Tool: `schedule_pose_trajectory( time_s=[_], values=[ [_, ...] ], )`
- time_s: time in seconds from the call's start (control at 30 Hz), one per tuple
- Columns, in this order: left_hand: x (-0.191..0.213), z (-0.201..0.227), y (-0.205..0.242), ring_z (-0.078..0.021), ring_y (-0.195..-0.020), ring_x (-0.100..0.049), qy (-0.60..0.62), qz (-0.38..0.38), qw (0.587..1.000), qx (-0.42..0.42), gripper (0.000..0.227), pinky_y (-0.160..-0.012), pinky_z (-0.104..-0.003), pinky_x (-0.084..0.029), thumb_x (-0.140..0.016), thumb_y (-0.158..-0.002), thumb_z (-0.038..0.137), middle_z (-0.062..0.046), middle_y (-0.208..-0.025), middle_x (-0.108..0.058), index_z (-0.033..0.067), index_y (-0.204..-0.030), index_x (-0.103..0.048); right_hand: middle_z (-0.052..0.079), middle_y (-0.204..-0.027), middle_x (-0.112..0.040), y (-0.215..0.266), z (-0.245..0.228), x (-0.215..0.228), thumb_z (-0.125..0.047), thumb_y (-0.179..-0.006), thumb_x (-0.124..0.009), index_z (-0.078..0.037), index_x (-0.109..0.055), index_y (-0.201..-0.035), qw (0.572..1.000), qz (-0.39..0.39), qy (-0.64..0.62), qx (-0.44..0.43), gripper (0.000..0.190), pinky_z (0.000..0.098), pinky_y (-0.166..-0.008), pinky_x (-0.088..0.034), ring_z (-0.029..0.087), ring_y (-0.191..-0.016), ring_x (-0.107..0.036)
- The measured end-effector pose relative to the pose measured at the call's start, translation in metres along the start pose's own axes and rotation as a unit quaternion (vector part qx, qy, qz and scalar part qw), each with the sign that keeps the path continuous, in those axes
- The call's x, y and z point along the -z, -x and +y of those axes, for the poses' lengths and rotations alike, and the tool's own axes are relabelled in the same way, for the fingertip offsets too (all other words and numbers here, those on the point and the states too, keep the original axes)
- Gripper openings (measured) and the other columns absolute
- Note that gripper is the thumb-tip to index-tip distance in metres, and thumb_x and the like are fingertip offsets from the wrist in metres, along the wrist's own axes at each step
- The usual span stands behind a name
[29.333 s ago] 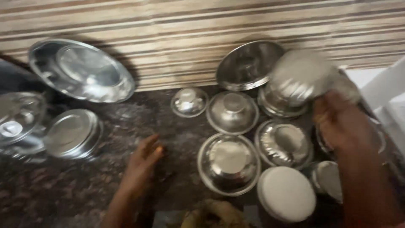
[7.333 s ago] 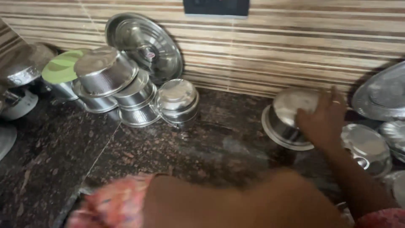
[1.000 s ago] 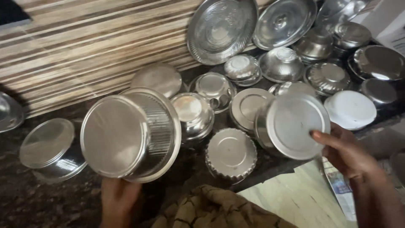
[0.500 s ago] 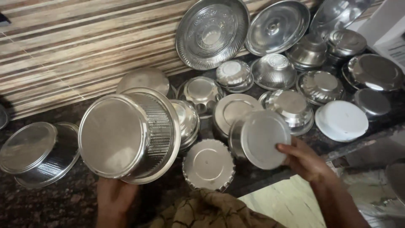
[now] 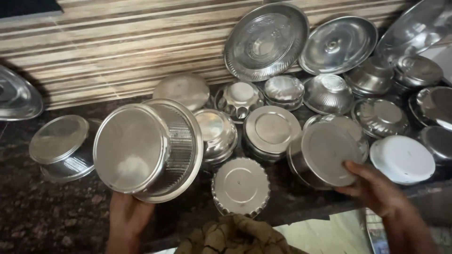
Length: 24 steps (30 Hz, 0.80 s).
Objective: The person stacks various stainless steel bowls, plates, and containers on a kitchen countertop. They handle the items one at a time, arranging them into neat piles. The person also handles a white ceramic bowl and places it among the metal items.
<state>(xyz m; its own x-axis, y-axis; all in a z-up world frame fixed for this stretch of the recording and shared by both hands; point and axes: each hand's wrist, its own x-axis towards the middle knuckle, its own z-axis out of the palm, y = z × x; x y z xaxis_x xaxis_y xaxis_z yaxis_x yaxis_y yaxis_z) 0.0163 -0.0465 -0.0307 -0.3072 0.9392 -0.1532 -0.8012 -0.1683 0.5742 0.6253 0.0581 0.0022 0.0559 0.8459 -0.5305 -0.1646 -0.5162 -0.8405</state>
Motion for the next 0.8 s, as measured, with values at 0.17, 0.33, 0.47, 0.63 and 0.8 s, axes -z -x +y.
schedule_pose_trajectory(
  time_s=[0.17, 0.33, 0.47, 0.63, 0.8],
  values=[
    [-0.003, -0.001, 0.002, -0.0223, -0.125, -0.06, 0.061, -0.001, 0.998, -0.001, 0.037, -0.109, -0.042, -0.047, -0.045, -0.113, 0.028, -0.009, -0.14, -0.063, 0.0081, -0.142, -0.056, 0.026, -0.115, -0.073, 0.026, -0.027, -0.008, -0.035, -0.078, -0.075, 0.012, -0.053, -0.136, 0.991, 0.018, 0.131, -0.033, 0.078, 0.0477, -0.081, -0.062, 0.033, -0.09, -0.076],
    [-0.004, -0.002, 0.002, -0.0217, -0.128, -0.058, -0.005, -0.017, 0.999, -0.032, 0.037, -0.112, -0.042, -0.045, -0.047, -0.111, 0.023, -0.006, -0.143, -0.061, 0.0097, -0.145, -0.055, 0.027, -0.11, -0.076, 0.028, -0.026, -0.026, -0.034, -0.08, -0.076, 0.011, -0.054, -0.135, 0.98, -0.002, 0.188, -0.06, 0.075, 0.0451, -0.074, -0.063, 0.035, -0.082, -0.077],
    [-0.002, -0.003, 0.001, -0.0227, -0.128, -0.059, 0.045, 0.0, 0.999, -0.013, 0.038, -0.112, -0.043, -0.046, -0.049, -0.11, 0.028, -0.008, -0.143, -0.062, 0.01, -0.143, -0.056, 0.027, -0.109, -0.077, 0.022, -0.016, -0.038, -0.032, -0.081, -0.074, 0.012, -0.058, -0.134, 0.983, -0.027, 0.17, -0.069, 0.07, 0.0411, -0.074, -0.061, 0.032, -0.083, -0.076],
    [-0.018, -0.005, 0.008, -0.0216, -0.128, -0.059, 0.017, 0.036, 0.999, -0.006, 0.039, -0.113, -0.043, -0.044, -0.048, -0.108, 0.028, -0.006, -0.143, -0.062, 0.0123, -0.144, -0.055, 0.024, -0.105, -0.077, 0.023, -0.01, -0.045, -0.038, -0.082, -0.074, 0.011, -0.065, -0.131, 0.98, -0.016, 0.185, -0.07, 0.07, 0.0401, -0.073, -0.06, 0.032, -0.081, -0.074],
    [0.003, -0.009, 0.011, -0.0222, -0.126, -0.057, -0.057, 0.008, 0.998, -0.021, 0.041, -0.113, -0.046, -0.044, -0.049, -0.106, 0.025, -0.005, -0.142, -0.059, 0.0131, -0.145, -0.053, 0.02, -0.106, -0.08, 0.049, -0.027, -0.064, -0.044, -0.082, -0.078, 0.002, -0.069, -0.13, 0.945, 0.072, 0.314, -0.05, 0.067, 0.0441, -0.079, -0.061, 0.034, -0.09, -0.077]
  ],
)
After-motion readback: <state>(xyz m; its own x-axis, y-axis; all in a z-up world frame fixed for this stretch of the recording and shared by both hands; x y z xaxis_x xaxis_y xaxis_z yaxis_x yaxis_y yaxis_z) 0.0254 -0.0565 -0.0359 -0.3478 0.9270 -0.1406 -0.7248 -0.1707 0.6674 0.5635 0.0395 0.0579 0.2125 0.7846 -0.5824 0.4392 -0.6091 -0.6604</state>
